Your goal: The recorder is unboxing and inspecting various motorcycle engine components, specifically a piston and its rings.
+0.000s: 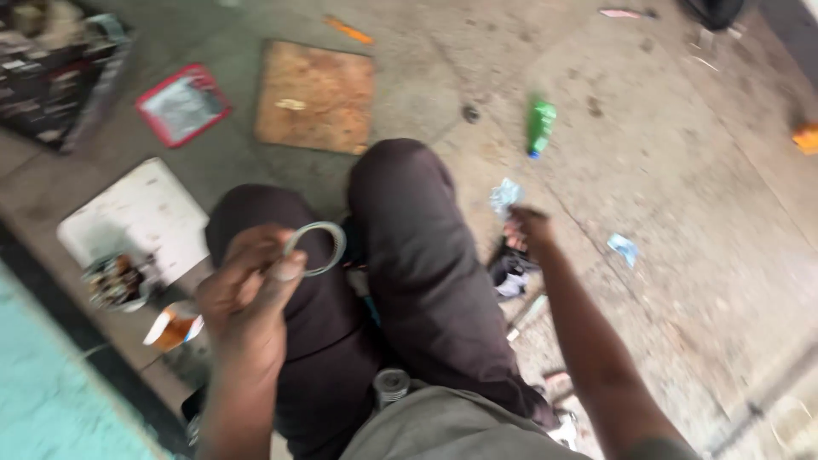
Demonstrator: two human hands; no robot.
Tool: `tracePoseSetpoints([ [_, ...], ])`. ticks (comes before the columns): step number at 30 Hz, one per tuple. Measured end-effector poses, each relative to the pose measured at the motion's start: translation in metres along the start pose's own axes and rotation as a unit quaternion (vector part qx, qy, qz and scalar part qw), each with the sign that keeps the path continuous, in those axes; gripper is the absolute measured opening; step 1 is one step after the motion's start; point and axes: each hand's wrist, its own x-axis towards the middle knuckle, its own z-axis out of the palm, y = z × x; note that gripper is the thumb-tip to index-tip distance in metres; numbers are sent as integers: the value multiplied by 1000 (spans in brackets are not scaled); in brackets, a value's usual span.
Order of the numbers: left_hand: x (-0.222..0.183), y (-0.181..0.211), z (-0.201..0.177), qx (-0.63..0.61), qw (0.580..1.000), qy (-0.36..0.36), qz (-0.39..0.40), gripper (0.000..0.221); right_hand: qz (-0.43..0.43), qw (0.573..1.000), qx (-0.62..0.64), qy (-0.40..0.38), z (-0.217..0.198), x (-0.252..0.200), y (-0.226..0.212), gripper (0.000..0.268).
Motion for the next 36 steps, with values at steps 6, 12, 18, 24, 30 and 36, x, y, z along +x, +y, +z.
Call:
tracePoseSetpoints([
  [6, -5, -4, 1, 18, 1000, 18, -15, 9, 190, 952, -180, 161, 7, -35, 113, 40],
  [12, -1, 0, 4, -4, 999, 50, 11, 9, -41, 998, -51, -19, 63, -68, 95, 48],
  [18, -7, -8, -11, -58, 996, 56, 35, 10, -216, 959, -78, -169, 106, -9, -5, 55],
  [24, -13, -23, -30, -84, 992, 88, 30, 15, -218, 950, -48, -217, 171, 53, -82, 45],
  [30, -14, -34, -34, -77, 986, 130, 77, 18, -216, 933, -37, -284, 210, 122, -110, 35],
  [36, -9, -35, -35, -74, 982, 145, 92, 21, -174, 927, 6, -333, 262, 134, -84, 25],
])
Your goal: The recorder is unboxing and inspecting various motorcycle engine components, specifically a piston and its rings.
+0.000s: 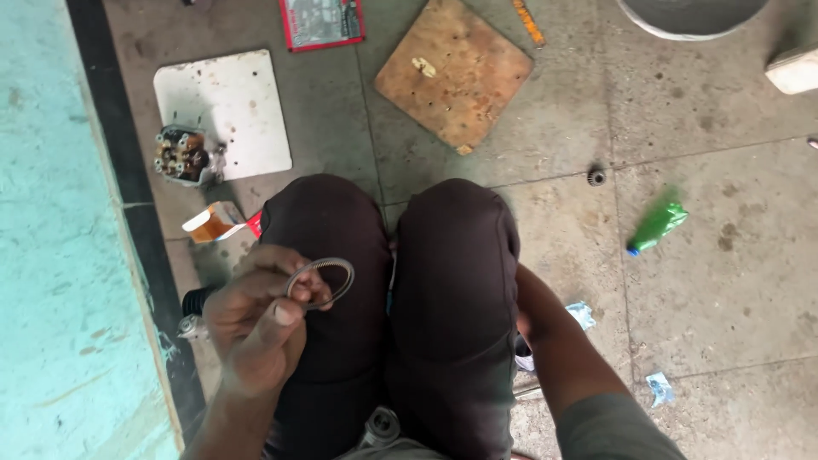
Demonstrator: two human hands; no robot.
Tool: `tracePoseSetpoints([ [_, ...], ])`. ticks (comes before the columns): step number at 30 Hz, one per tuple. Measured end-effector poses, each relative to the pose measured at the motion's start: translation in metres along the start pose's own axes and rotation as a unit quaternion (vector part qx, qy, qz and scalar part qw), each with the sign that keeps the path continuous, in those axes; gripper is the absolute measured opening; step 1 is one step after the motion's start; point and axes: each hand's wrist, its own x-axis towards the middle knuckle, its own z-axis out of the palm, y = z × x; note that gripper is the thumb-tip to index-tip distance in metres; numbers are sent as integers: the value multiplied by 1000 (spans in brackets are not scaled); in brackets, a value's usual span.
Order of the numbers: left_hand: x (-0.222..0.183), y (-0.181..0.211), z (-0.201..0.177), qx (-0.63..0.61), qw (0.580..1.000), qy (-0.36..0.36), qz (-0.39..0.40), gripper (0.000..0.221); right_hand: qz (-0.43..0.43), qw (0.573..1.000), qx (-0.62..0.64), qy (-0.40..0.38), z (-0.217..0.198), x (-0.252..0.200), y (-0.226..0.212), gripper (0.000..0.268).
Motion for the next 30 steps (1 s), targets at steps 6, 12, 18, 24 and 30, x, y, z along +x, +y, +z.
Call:
tracePoseSetpoints([
  [6, 8, -5, 0, -48, 998, -18, -22, 22, 8, 999, 39, 30, -11, -39, 22, 15],
  [12, 17, -14, 3, -112, 991, -63, -29, 18, -27, 991, 54, 120, -85, -140, -91, 9],
  [18, 8, -20, -1, -150, 982, -109, -30, 13, -130, 970, -30, 203, -59, -145, -232, 11],
  [24, -1, -18, 5, -140, 984, -108, -2, 10, -209, 902, -309, 219, -60, -162, -316, 38],
  [30, -3, -13, 6, -136, 986, -97, -3, 11, -230, 429, -863, 136, -5, -179, -421, 16],
])
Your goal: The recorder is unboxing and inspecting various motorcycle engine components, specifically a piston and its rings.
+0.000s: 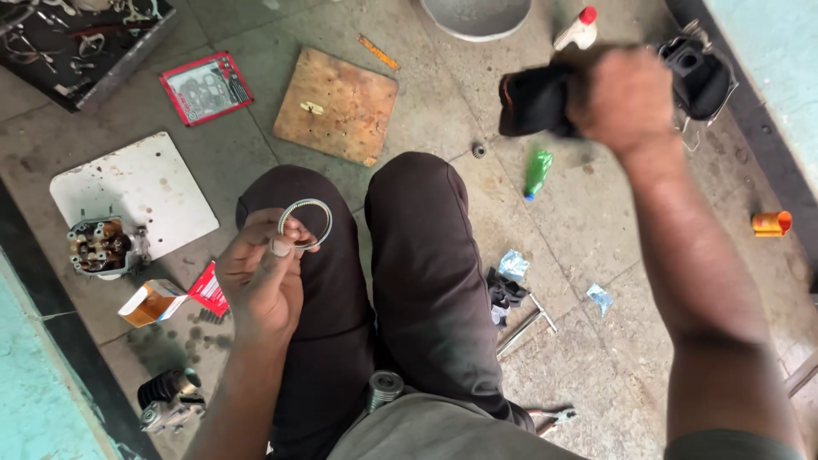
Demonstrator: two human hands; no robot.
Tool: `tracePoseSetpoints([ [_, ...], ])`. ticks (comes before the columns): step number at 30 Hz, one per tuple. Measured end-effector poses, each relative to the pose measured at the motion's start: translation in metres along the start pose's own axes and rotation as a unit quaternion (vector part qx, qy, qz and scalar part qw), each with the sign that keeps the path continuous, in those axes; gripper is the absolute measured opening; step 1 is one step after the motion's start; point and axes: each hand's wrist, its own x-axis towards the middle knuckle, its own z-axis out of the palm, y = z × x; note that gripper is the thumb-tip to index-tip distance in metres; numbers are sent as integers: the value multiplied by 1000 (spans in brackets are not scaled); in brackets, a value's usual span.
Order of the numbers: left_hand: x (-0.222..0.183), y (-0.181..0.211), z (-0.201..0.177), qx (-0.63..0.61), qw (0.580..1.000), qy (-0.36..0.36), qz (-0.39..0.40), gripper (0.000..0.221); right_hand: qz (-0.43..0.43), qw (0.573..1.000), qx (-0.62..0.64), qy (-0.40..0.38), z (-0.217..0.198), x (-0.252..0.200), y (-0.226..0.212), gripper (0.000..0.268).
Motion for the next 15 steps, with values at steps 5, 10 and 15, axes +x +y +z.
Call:
tracePoseSetpoints([
  [5, 1, 2, 3, 5, 1000, 8, -1, 9, 103, 806, 578, 71, -9, 10, 15, 10],
  [10, 6, 6, 3, 21, 1000, 9, -8, 7, 153, 826, 542, 32, -50, 33, -12, 42],
  [15, 4, 7, 2, 21, 999, 10, -22, 7, 98, 873, 477, -4, -34, 50, 14, 41],
])
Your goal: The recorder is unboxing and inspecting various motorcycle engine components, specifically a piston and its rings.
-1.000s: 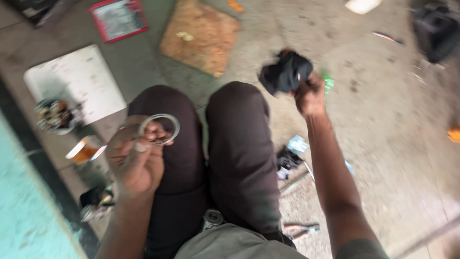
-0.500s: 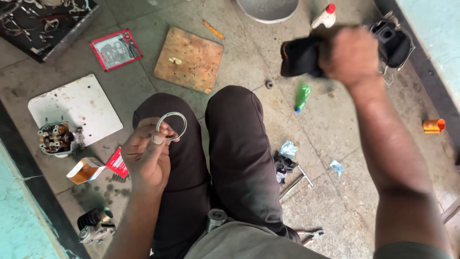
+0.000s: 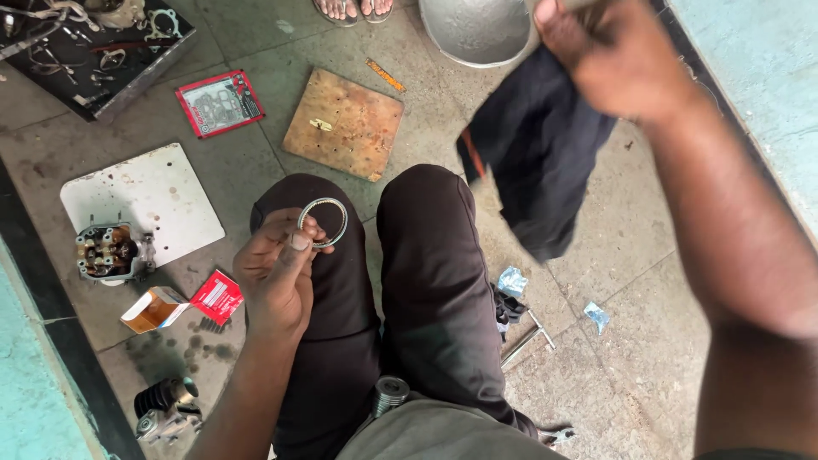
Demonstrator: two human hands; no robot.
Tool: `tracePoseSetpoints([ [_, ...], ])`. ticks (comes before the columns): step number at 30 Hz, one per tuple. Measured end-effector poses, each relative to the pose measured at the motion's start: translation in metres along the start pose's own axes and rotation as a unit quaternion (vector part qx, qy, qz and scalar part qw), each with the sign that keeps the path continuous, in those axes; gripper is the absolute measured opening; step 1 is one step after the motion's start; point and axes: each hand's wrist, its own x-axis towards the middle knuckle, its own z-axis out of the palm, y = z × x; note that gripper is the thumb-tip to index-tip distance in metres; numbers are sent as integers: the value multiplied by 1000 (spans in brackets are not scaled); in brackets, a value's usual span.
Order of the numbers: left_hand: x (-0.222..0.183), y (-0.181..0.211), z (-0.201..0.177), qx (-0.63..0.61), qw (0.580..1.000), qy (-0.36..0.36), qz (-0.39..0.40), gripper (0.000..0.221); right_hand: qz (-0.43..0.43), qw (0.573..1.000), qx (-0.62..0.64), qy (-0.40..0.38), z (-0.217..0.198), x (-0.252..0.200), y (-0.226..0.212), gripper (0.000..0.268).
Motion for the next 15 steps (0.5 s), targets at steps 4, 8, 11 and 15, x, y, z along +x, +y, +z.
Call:
tracePoseSetpoints([
  [4, 1, 2, 2, -12, 1000, 6, 5, 7, -112, 992, -37, -40, -29, 18, 32, 28],
  [8, 0, 8, -2, -27, 999, 21, 9, 9, -174, 976, -109, -79, -21, -10, -107, 26],
  [11, -1, 20, 2, -28, 999, 24, 13, 10, -307, 914, -205, -171, 15, -56, -145, 39],
  [15, -1, 28, 6, -18, 999, 31, 20, 10, -301, 900, -172, -262, 74, -118, -138, 47],
])
